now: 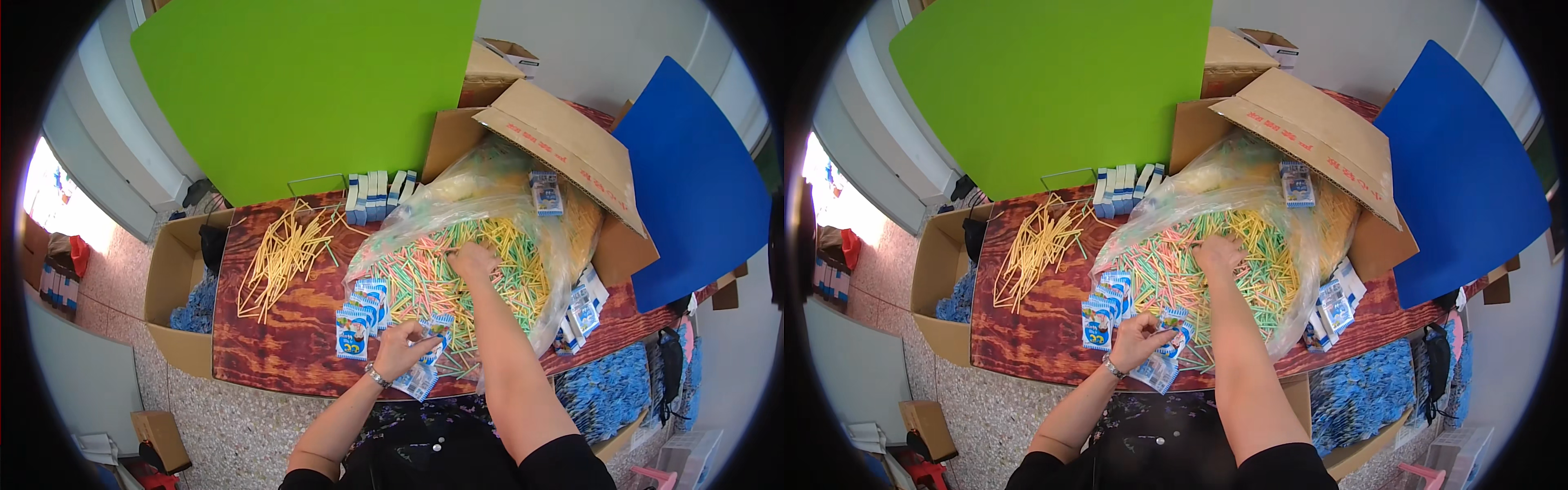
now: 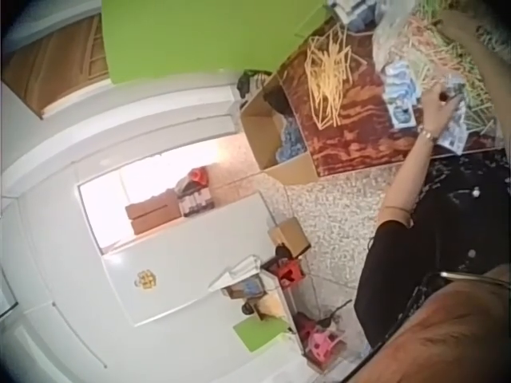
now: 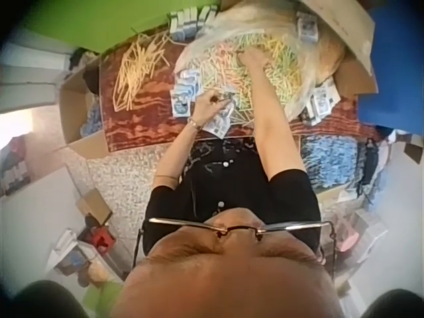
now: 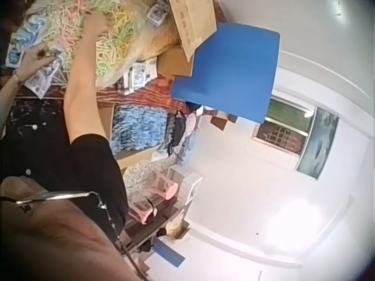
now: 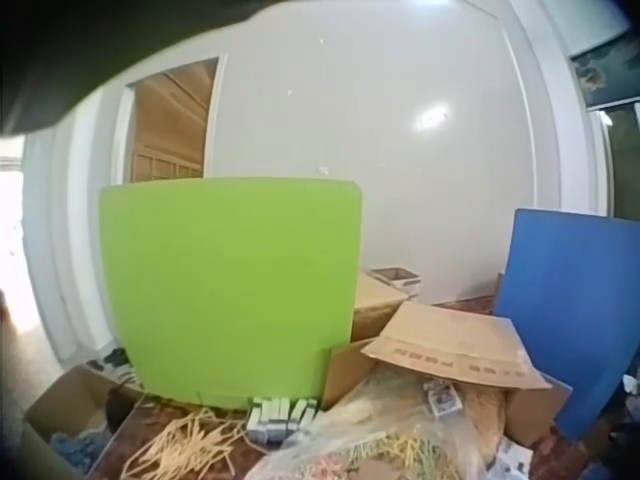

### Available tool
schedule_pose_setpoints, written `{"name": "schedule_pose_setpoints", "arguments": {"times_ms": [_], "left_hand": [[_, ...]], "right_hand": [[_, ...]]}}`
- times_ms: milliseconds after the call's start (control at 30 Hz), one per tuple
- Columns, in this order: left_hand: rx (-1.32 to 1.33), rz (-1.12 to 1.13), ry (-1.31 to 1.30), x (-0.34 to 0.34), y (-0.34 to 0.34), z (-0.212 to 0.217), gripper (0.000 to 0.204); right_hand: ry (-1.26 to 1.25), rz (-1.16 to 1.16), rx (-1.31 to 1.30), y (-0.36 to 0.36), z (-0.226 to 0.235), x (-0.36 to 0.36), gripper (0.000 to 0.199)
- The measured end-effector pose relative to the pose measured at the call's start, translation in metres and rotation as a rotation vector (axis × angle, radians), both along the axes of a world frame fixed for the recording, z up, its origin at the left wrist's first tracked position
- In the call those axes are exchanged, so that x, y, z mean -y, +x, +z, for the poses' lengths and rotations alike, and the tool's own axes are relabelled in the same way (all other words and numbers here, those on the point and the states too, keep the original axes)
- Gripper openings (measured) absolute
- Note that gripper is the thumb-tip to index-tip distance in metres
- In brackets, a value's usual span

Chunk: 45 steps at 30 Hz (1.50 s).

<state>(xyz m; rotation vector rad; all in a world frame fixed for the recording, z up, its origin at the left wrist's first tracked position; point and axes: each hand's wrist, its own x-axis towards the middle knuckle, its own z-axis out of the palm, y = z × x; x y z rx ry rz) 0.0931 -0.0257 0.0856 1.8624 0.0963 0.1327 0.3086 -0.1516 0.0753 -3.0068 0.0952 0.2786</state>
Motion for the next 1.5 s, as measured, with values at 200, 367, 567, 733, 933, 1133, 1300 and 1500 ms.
{"name": "schedule_pose_setpoints", "arguments": {"times_ms": [200, 367, 567, 733, 933, 1133, 1300, 1500], "left_hand": [[0.161, -0.026, 0.025, 0.013, -0.003, 0.008, 0.029], [0.117, -0.036, 0.046, 0.017, -0.009, 0.013, 0.032], [0.138, 0.027, -0.009, 0.008, -0.010, 0.017, 0.028], [0.069, 0.035, -0.059, 0.006, -0.005, 0.011, 0.028], [0.047, 0.008, -0.056, 0.008, -0.002, -0.006, 0.032], [0.099, 0.031, -0.104, 0.013, 0.000, -0.017, 0.037], [0.052, 0.012, -0.008, 0.008, -0.004, -0.009, 0.022], [0.256, 0.072, 0.026, 0.016, -0.002, -0.008, 0.022]], "right_hand": [[0.064, -0.095, -0.065, -0.002, 0.001, -0.006, 0.057], [0.092, -0.129, -0.120, 0.000, 0.010, -0.004, 0.056], [0.242, -0.008, -0.209, 0.014, 0.019, 0.047, 0.052], [0.845, 0.087, -0.219, -0.003, 0.013, 0.099, 0.034], [1.596, -0.048, -0.519, -0.034, 0.018, 0.130, 0.025], [1.299, 0.107, -0.569, -0.039, 0.025, 0.146, 0.020], [-0.211, 0.734, -0.091, -0.045, 0.051, 0.127, 0.023], [-0.268, 0.474, -0.138, -0.048, 0.007, 0.111, 0.020]]}}
